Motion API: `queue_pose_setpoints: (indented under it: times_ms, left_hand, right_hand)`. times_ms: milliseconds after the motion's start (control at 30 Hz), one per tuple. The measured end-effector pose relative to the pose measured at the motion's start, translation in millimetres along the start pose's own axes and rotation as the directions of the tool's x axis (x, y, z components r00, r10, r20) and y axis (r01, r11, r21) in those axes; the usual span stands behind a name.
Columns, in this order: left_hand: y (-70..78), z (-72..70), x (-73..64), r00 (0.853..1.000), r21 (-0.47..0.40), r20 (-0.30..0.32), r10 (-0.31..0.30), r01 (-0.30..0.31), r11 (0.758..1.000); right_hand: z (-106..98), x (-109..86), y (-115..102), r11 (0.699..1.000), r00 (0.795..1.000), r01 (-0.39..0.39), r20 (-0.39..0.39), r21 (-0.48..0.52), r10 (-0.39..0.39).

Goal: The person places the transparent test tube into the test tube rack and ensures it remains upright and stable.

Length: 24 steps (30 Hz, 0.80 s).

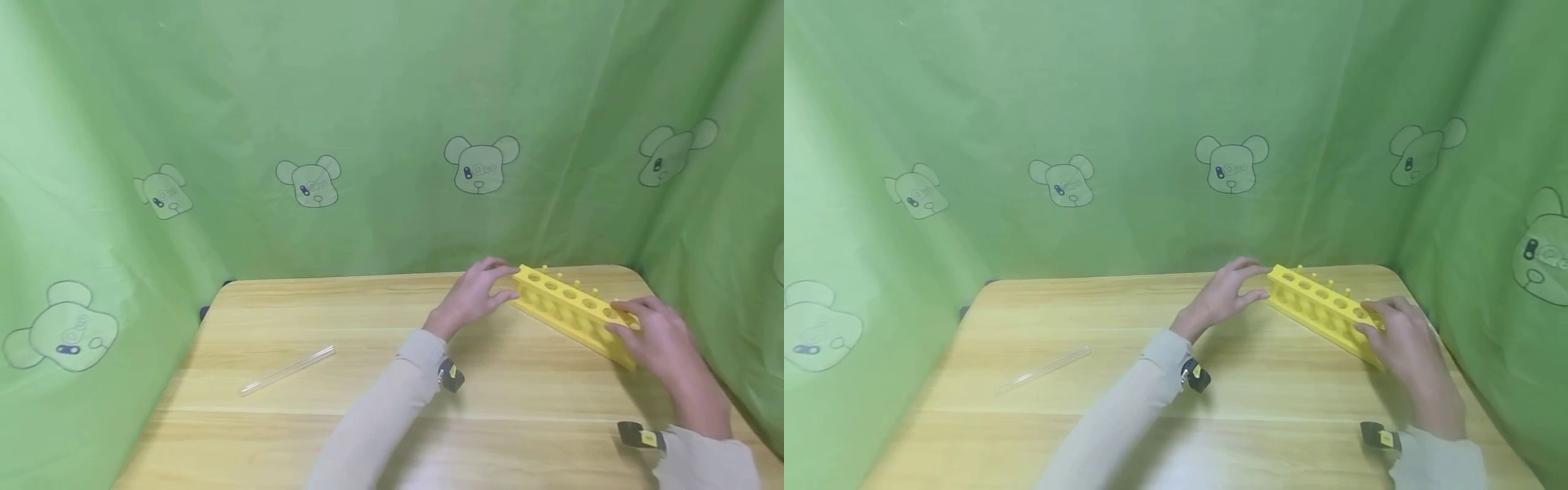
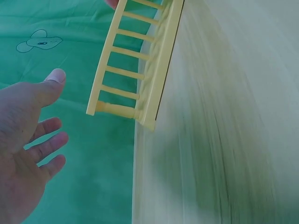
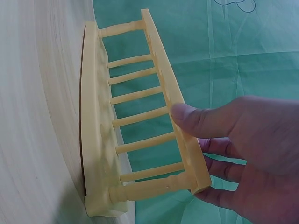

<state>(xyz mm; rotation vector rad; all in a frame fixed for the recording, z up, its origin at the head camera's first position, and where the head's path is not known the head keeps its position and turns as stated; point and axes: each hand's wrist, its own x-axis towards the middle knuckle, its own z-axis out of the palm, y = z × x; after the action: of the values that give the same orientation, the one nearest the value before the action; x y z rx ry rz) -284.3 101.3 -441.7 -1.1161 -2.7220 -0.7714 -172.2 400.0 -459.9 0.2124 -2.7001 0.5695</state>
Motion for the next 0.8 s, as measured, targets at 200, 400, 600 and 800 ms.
queue_pose_setpoints:
  times_ms: [200,400,600,800]
  left_hand:
    - [6.7,9.2,6.4,1.000,0.019,0.006,0.014,-0.014,1.000]
    - [13.1,17.7,13.5,0.999,0.033,0.035,0.009,-0.010,0.999]
    - [17.9,22.9,21.7,0.999,0.030,0.032,0.013,-0.014,0.999]
    - [20.8,27.6,27.0,0.999,0.054,0.042,0.019,-0.021,0.998]
  right_hand:
    - [-2.7,0.0,-1.1,1.000,0.999,-0.026,0.037,0.008,0.026]
    - [-1.6,-0.9,-1.6,1.000,0.999,-0.027,0.037,0.016,0.027]
    - [-2.9,-0.9,-4.0,1.000,1.000,-0.017,0.022,0.018,0.017]
    - [-3.6,-2.6,-3.8,0.998,0.997,-0.052,0.062,0.025,0.051]
